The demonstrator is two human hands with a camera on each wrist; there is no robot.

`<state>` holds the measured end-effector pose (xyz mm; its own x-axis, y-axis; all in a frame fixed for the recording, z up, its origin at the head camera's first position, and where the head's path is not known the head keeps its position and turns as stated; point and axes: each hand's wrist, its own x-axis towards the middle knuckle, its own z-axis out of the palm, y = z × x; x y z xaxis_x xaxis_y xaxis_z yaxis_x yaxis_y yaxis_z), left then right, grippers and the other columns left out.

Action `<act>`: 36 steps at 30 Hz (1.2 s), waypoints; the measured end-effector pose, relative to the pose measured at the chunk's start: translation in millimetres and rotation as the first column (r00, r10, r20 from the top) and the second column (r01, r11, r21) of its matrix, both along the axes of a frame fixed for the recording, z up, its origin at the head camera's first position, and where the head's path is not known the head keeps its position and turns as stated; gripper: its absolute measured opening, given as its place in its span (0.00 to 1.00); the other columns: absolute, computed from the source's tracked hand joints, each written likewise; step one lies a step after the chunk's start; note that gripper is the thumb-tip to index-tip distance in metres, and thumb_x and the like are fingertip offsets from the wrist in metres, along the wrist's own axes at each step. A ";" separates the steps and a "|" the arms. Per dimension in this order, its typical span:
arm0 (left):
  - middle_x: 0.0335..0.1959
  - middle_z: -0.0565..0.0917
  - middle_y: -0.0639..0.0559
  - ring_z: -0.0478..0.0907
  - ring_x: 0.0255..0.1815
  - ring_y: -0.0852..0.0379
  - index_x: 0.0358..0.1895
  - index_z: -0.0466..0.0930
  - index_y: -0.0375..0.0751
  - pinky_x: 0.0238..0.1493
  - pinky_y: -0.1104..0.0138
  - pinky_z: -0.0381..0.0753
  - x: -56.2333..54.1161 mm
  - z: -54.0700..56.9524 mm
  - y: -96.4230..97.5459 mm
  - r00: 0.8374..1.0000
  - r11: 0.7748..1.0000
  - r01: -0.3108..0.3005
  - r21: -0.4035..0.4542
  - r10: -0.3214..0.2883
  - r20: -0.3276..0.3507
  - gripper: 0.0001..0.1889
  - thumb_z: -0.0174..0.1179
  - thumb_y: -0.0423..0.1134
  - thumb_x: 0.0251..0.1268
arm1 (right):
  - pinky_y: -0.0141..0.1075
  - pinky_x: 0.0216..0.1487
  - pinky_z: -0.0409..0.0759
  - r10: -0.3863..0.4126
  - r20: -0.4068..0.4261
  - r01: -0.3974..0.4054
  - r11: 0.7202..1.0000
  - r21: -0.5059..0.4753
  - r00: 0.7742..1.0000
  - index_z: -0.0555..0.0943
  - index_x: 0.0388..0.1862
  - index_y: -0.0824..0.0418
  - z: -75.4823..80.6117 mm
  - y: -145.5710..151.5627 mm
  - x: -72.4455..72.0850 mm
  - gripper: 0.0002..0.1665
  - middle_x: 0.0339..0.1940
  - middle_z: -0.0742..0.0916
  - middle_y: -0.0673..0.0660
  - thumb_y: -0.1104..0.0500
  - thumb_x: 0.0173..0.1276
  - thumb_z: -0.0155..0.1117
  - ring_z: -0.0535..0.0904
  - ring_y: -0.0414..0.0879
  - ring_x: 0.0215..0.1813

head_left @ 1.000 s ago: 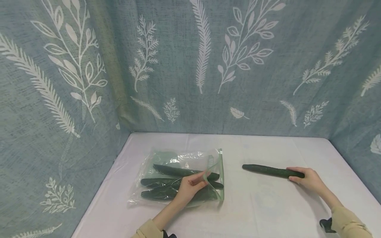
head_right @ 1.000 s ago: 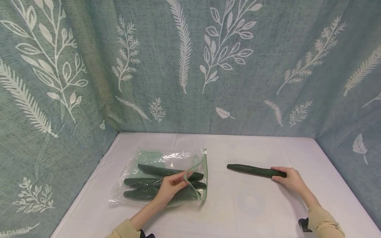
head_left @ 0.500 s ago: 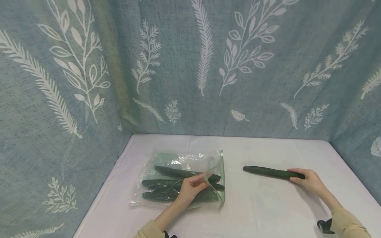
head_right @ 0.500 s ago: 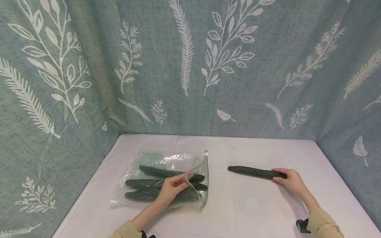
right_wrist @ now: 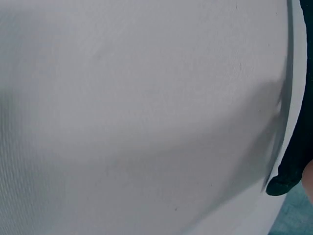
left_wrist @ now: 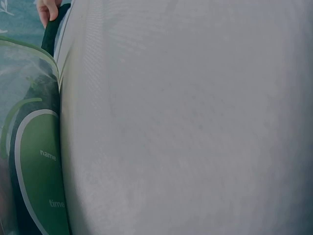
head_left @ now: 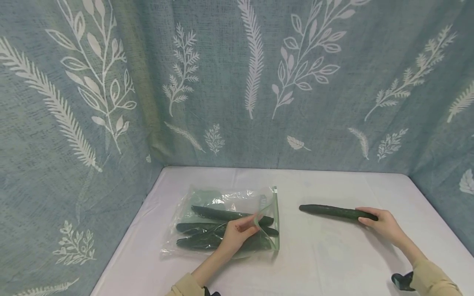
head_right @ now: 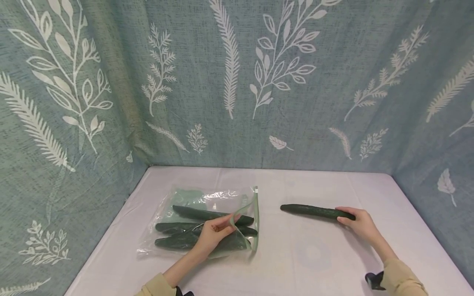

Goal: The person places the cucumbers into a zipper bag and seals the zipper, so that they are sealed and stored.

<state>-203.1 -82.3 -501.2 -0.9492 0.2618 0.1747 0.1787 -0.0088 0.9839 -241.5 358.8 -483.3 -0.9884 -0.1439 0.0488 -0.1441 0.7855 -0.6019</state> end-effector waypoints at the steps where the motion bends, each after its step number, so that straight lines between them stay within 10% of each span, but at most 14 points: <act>1: 0.58 0.77 0.36 0.77 0.59 0.49 0.59 0.72 0.30 0.58 0.69 0.79 -0.2 -0.3 0.0 1.000 1.000 0.006 0.006 -0.006 -0.003 0.24 0.62 0.32 0.59 | 0.63 0.56 0.73 -0.006 0.005 0.006 1.000 -0.014 1.000 0.75 0.58 0.71 0.1 -0.6 -0.1 0.27 0.59 0.76 0.77 0.55 0.67 0.63 0.69 0.75 0.61; 6: 0.57 0.77 0.35 0.74 0.61 0.38 0.59 0.72 0.29 0.57 0.70 0.79 -1.1 -1.1 0.7 1.000 0.999 0.014 0.032 -0.014 0.003 0.24 0.62 0.32 0.58 | 0.60 0.57 0.74 -0.033 0.023 0.034 0.997 -0.073 0.999 0.73 0.60 0.72 2.9 -5.0 0.5 0.28 0.60 0.75 0.77 0.54 0.68 0.61 0.69 0.73 0.62; 11: 0.57 0.77 0.34 0.75 0.58 0.37 0.58 0.72 0.27 0.55 0.70 0.80 -2.2 -2.0 1.5 1.000 1.000 0.008 0.026 -0.008 -0.014 0.23 0.62 0.31 0.59 | 0.34 0.49 0.79 -0.056 0.029 0.059 0.994 -0.091 0.998 0.72 0.62 0.71 9.9 -9.7 2.4 0.30 0.61 0.75 0.75 0.51 0.69 0.60 0.71 0.69 0.61; 15: 0.56 0.77 0.32 0.77 0.57 0.39 0.58 0.72 0.26 0.54 0.71 0.81 -1.7 -1.8 1.4 1.000 1.000 0.012 0.021 -0.011 -0.029 0.23 0.62 0.30 0.59 | 0.20 0.41 0.73 -0.066 0.033 0.069 0.992 -0.104 0.997 0.72 0.62 0.70 15.0 -12.0 3.8 0.30 0.61 0.76 0.74 0.50 0.69 0.60 0.77 0.38 0.52; 20: 0.56 0.76 0.30 0.77 0.56 0.37 0.59 0.71 0.25 0.54 0.71 0.81 -0.7 0.1 1.1 0.999 0.999 0.019 0.036 -0.018 -0.028 0.24 0.62 0.30 0.59 | 0.19 0.40 0.74 -0.063 0.023 0.066 0.987 -0.143 0.998 0.73 0.60 0.70 17.5 -16.1 5.3 0.30 0.60 0.77 0.74 0.51 0.67 0.62 0.61 0.12 0.42; 32: 0.58 0.76 0.32 0.76 0.57 0.35 0.60 0.71 0.28 0.55 0.69 0.81 -0.1 -0.3 0.1 1.000 1.000 0.007 0.026 -0.008 0.016 0.24 0.61 0.31 0.60 | 0.20 0.42 0.73 -0.055 0.045 0.062 0.984 -0.164 0.997 0.74 0.60 0.68 12.8 -26.5 8.5 0.30 0.61 0.78 0.72 0.50 0.66 0.63 0.61 0.12 0.43; 36: 0.58 0.76 0.31 0.76 0.57 0.35 0.60 0.70 0.28 0.55 0.70 0.81 -0.1 -0.4 0.4 1.000 1.000 0.010 0.022 -0.011 0.026 0.24 0.61 0.30 0.60 | 0.19 0.43 0.72 -0.046 0.042 0.052 0.985 -0.163 0.998 0.75 0.60 0.69 11.1 -32.0 10.6 0.30 0.60 0.78 0.72 0.51 0.65 0.64 0.76 0.33 0.53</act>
<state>-203.1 -82.0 -501.6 -0.9507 0.2681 0.1557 0.1527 -0.0321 0.9878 -230.9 326.9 -472.2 -0.9956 -0.0883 0.0302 -0.0825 0.6812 -0.7274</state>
